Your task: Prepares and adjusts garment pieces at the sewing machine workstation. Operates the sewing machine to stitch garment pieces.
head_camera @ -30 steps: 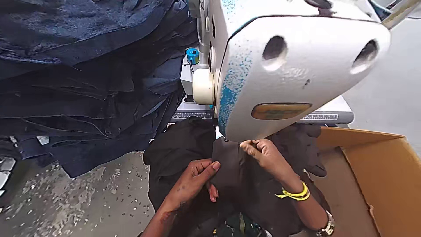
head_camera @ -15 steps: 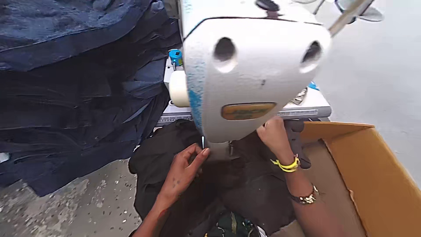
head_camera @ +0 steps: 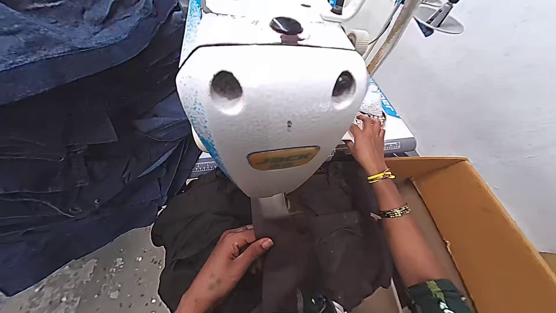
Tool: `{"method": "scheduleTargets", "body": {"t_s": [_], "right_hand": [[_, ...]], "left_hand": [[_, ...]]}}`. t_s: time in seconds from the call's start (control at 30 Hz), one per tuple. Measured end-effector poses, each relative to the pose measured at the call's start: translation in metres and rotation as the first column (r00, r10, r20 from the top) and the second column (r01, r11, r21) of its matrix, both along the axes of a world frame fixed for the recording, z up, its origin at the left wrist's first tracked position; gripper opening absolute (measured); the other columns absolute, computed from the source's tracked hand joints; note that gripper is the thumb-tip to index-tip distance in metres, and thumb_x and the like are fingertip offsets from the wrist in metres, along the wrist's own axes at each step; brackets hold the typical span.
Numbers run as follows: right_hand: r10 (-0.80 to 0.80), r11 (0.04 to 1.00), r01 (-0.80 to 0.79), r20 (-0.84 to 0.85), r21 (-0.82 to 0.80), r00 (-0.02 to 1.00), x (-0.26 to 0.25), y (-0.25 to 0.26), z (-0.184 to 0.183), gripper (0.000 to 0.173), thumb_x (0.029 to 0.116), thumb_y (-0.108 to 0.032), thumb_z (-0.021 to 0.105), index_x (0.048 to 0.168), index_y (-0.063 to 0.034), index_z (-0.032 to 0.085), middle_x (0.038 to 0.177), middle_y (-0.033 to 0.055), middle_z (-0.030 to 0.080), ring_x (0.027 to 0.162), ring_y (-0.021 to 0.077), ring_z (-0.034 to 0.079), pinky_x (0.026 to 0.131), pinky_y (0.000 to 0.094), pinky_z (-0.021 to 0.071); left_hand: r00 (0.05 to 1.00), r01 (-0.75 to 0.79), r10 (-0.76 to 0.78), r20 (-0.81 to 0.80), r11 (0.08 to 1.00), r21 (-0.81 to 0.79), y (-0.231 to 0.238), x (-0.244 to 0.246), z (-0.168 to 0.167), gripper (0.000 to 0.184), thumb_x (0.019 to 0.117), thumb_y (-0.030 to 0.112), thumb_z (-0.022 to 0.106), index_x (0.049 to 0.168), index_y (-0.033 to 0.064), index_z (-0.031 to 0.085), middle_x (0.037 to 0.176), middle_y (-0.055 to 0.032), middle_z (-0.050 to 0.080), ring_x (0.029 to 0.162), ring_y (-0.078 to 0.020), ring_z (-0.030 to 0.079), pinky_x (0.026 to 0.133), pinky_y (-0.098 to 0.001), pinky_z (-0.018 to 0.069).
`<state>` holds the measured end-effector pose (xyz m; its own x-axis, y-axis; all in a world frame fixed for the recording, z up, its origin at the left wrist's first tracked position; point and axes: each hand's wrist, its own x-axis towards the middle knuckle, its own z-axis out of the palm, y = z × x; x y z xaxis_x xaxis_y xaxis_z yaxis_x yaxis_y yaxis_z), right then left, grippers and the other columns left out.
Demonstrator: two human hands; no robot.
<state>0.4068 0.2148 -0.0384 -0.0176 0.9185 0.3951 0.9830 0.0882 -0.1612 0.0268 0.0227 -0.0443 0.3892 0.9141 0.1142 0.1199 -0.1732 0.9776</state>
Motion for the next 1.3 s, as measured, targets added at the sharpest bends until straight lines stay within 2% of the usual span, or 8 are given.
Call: {"method": "scheduleTargets", "body": {"t_s": [0.2, 0.33, 0.53, 0.77, 0.9, 1.03, 1.13, 1.3], "right_hand": [[0.071, 0.992, -0.058, -0.119, 0.109, 0.99, -0.002, -0.034, 0.005, 0.015, 0.0928, -0.008, 0.07, 0.103, 0.0034, 0.072, 0.122, 0.0294, 0.064, 0.121, 0.0521, 0.056, 0.094, 0.069, 0.0432], [0.106, 0.984, -0.041, -0.393, 0.171, 0.914, -0.028, -0.06, 0.023, 0.016, 0.0973, -0.009, 0.064, 0.102, 0.0036, 0.072, 0.093, 0.0196, 0.071, 0.08, 0.0276, 0.069, 0.075, 0.0463, 0.0551], [0.497, 0.851, -0.399, -0.278, 0.34, 0.822, -0.118, -0.089, 0.046, 0.012, 0.0877, -0.013, 0.069, 0.087, -0.0018, 0.072, 0.083, 0.0105, 0.072, 0.075, 0.0152, 0.068, 0.068, 0.0304, 0.0562], [0.586, 0.676, -0.615, 0.21, 0.407, 0.783, -0.178, -0.109, 0.04, 0.02, 0.0911, -0.018, 0.064, 0.075, -0.0102, 0.072, 0.073, 0.0079, 0.071, 0.072, 0.0225, 0.07, 0.065, 0.032, 0.054], [0.699, 0.701, -0.576, -0.245, 0.42, 0.672, -0.163, -0.125, 0.029, 0.018, 0.0977, -0.021, 0.067, 0.089, -0.0048, 0.066, 0.083, 0.0094, 0.07, 0.077, 0.0132, 0.067, 0.07, 0.0223, 0.0544], [0.434, 0.533, -0.823, -0.898, 0.196, 0.067, -0.157, -0.155, 0.014, 0.05, 0.1065, -0.051, 0.042, 0.083, -0.0113, 0.061, 0.071, -0.0047, 0.061, 0.069, -0.0037, 0.06, 0.063, 0.0141, 0.05], [0.133, 0.311, -0.898, -0.95, 0.311, -0.283, -0.153, -0.157, 0.015, 0.052, 0.1064, -0.056, 0.037, 0.077, -0.0159, 0.054, 0.069, -0.0137, 0.05, 0.069, -0.0123, 0.048, 0.065, 0.0066, 0.0364], [0.113, 0.677, -0.729, -0.993, 0.097, -0.026, -0.14, -0.12, 0.025, 0.013, 0.0967, -0.032, 0.069, 0.085, -0.028, 0.063, 0.075, -0.0212, 0.062, 0.07, -0.0108, 0.057, 0.065, 0.0095, 0.047]], "left_hand": [[0.917, -0.336, 0.365, -0.159, 0.924, 0.182, 0.003, 0.008, -0.006, 0.039, 0.0984, 0.047, 0.06, 0.093, 0.0114, 0.076, 0.095, 0.0066, 0.071, 0.085, 0.0059, 0.063, 0.076, -0.0143, 0.0537], [0.848, -0.472, 0.504, -0.165, 0.859, 0.2, 0.014, 0.021, 0.008, 0.037, 0.0957, 0.046, 0.064, 0.078, 0.0151, 0.073, 0.078, 0.0098, 0.064, 0.069, 0.0055, 0.056, 0.062, -0.0141, 0.0465], [0.957, -0.236, 0.281, -0.066, 0.894, 0.38, 0.006, 0.014, 0.006, 0.037, 0.0981, 0.019, 0.061, 0.064, 0.0059, 0.056, 0.067, -0.0023, 0.055, 0.072, -0.0062, 0.055, 0.067, -0.0187, 0.0453], [0.877, 0.188, 0.078, 0.475, 0.854, -0.486, -0.026, -0.011, -0.018, 0.038, 0.0902, 0.016, 0.074, 0.121, 0.019, 0.053, 0.089, 0.0146, 0.064, 0.077, 0.0036, 0.061, 0.07, -0.0159, 0.0526], [0.993, 0.099, -0.083, 0.08, 0.969, -0.226, -0.022, 0.007, 0.008, 0.017, 0.0968, 0.018, 0.067, 0.106, 0.0041, 0.07, 0.086, 0.0034, 0.063, 0.074, 0.0025, 0.056, 0.068, -0.0133, 0.0473], [0.988, -0.047, 0.09, -0.123, 0.948, 0.314, -0.016, 0.007, 0.028, 0.025, 0.105, 0.032, 0.056, 0.101, 0.0106, 0.069, 0.091, -0.0024, 0.064, 0.087, -0.0058, 0.061, 0.079, -0.0206, 0.0522], [0.956, -0.236, 0.279, -0.089, 0.914, 0.329, 0.004, -0.029, 0.032, 0.022, 0.105, 0.035, 0.056, 0.103, 0.016, 0.066, 0.105, 0.0059, 0.064, 0.103, 0.0012, 0.059, 0.09, -0.0178, 0.05], [0.881, -0.463, 0.47, 0.044, 0.879, -0.114, 0.015, -0.056, 0.016, 0.004, 0.0988, 0.014, 0.056, 0.096, 0.0169, 0.059, 0.078, 0.016, 0.059, 0.069, 0.0056, 0.057, 0.064, -0.0125, 0.0488]]}}
